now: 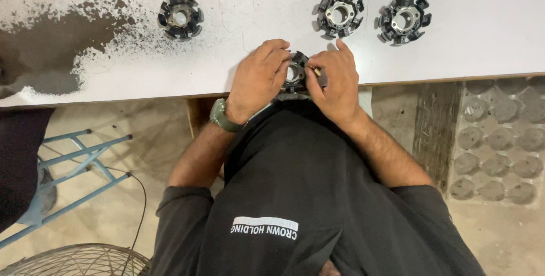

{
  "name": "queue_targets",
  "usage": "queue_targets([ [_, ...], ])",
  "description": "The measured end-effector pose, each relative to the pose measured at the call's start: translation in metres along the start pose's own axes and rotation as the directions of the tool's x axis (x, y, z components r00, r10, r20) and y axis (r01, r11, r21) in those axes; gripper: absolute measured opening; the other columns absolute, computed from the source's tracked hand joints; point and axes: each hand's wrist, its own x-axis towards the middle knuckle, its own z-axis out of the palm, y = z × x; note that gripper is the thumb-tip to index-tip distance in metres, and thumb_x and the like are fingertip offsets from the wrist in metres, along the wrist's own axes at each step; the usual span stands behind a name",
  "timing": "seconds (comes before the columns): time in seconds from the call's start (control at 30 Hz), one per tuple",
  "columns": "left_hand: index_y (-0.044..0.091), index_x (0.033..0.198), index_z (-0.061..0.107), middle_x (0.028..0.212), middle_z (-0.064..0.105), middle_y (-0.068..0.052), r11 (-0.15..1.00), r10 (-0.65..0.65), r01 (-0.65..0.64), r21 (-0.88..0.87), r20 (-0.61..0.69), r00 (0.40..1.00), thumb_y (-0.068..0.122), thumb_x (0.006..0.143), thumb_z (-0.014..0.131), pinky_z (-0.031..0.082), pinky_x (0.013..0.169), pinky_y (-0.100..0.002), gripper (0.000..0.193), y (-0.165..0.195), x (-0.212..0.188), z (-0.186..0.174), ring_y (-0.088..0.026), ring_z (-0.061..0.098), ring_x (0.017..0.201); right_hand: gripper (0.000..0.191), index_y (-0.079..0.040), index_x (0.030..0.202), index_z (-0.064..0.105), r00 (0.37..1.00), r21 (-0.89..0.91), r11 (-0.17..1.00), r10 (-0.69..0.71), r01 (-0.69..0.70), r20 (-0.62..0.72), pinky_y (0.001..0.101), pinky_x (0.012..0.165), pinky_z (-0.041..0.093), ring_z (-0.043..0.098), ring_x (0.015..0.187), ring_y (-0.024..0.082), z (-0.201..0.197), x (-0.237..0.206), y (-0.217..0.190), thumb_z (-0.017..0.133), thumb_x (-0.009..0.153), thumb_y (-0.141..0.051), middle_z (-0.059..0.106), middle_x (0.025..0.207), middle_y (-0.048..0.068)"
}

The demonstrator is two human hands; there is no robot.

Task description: The person sits at a workbench fitting black plastic components onto metal hub parts one at a time, pressing each piece into place by hand and using a small hand tool to help seat them, then setting the finished assembly aside and picking up the next part.

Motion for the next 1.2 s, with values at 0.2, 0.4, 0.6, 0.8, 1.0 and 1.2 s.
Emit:
queue_targets([
  [0.2, 0.004, 0.109, 0.071, 0.119, 0.067, -0.009, 0.997, -0.07, 0.069, -0.017, -0.041, 0.997, 0.005, 0.094, 0.07, 0.057, 0.085, -0.041, 0.016, -0.001, -0.005, 0.006, -0.032, 0.069, 0.1, 0.03, -0.005, 0.11, 0.064, 0.997, 0.001, 0.997, -0.075, 0.075, 0.023, 0.0574, 0.119, 0.039, 0.066, 0.111, 0.032, 0.004, -0.007, -0.002, 0.079, 0.087, 0.006, 0.067, 0.107, 0.012],
  [0.4, 0.003, 0.106, 0.068, 0.121, 0.067, -0.01, 0.995, -0.094, 0.092, -0.045, -0.047, 0.994, 0.004, 0.092, 0.069, 0.058, 0.085, -0.041, 0.014, -0.004, -0.009, 0.008, -0.032, 0.069, 0.1, 0.03, -0.006, 0.11, 0.065, 0.997, -0.032, 0.997, -0.074, 0.075, 0.027, 0.0574, 0.12, 0.039, 0.065, 0.112, 0.029, 0.009, -0.006, 0.001, 0.08, 0.087, 0.007, 0.066, 0.107, 0.011],
  [0.6, 0.003, 0.101, 0.063, 0.125, 0.064, -0.01, 0.997, -0.078, 0.077, -0.019, -0.077, 0.994, 0.0, 0.087, 0.068, 0.057, 0.082, -0.043, 0.015, -0.009, -0.019, 0.012, -0.033, 0.069, 0.097, 0.031, -0.007, 0.108, 0.064, 0.994, -0.067, 0.992, -0.106, 0.106, 0.013, 0.0571, 0.12, 0.038, 0.064, 0.112, 0.029, 0.011, -0.009, 0.0, 0.081, 0.086, 0.007, 0.066, 0.105, 0.009],
  [0.8, 0.004, 0.102, 0.062, 0.123, 0.063, -0.009, 0.998, -0.059, 0.058, -0.01, -0.144, 0.988, 0.0, 0.087, 0.069, 0.058, 0.08, -0.042, 0.017, -0.013, -0.026, 0.02, -0.032, 0.07, 0.095, 0.033, -0.007, 0.11, 0.064, 0.992, -0.071, 0.99, -0.125, 0.125, 0.007, 0.0567, 0.12, 0.039, 0.064, 0.113, 0.029, 0.019, -0.012, 0.0, 0.082, 0.086, 0.007, 0.066, 0.106, 0.01],
  [1.0, 0.003, 0.103, 0.063, 0.124, 0.063, -0.011, 0.996, -0.074, 0.063, -0.07, -0.16, 0.984, 0.0, 0.088, 0.07, 0.059, 0.078, -0.038, 0.017, -0.012, -0.03, 0.021, -0.029, 0.07, 0.096, 0.033, -0.006, 0.111, 0.064, 0.993, -0.049, 0.992, -0.116, 0.115, -0.006, 0.0576, 0.118, 0.04, 0.065, 0.112, 0.03, 0.023, -0.016, -0.001, 0.082, 0.086, 0.008, 0.067, 0.107, 0.011],
  [1.2, 0.004, 0.104, 0.065, 0.125, 0.063, -0.009, 0.997, -0.052, 0.037, -0.07, -0.214, 0.976, 0.0, 0.088, 0.072, 0.059, 0.083, -0.038, 0.018, -0.008, -0.03, 0.017, -0.028, 0.069, 0.102, 0.032, -0.004, 0.11, 0.063, 0.996, -0.004, 0.996, -0.089, 0.089, -0.023, 0.0568, 0.116, 0.045, 0.067, 0.11, 0.032, 0.023, -0.019, -0.003, 0.08, 0.085, 0.009, 0.069, 0.107, 0.013],
])
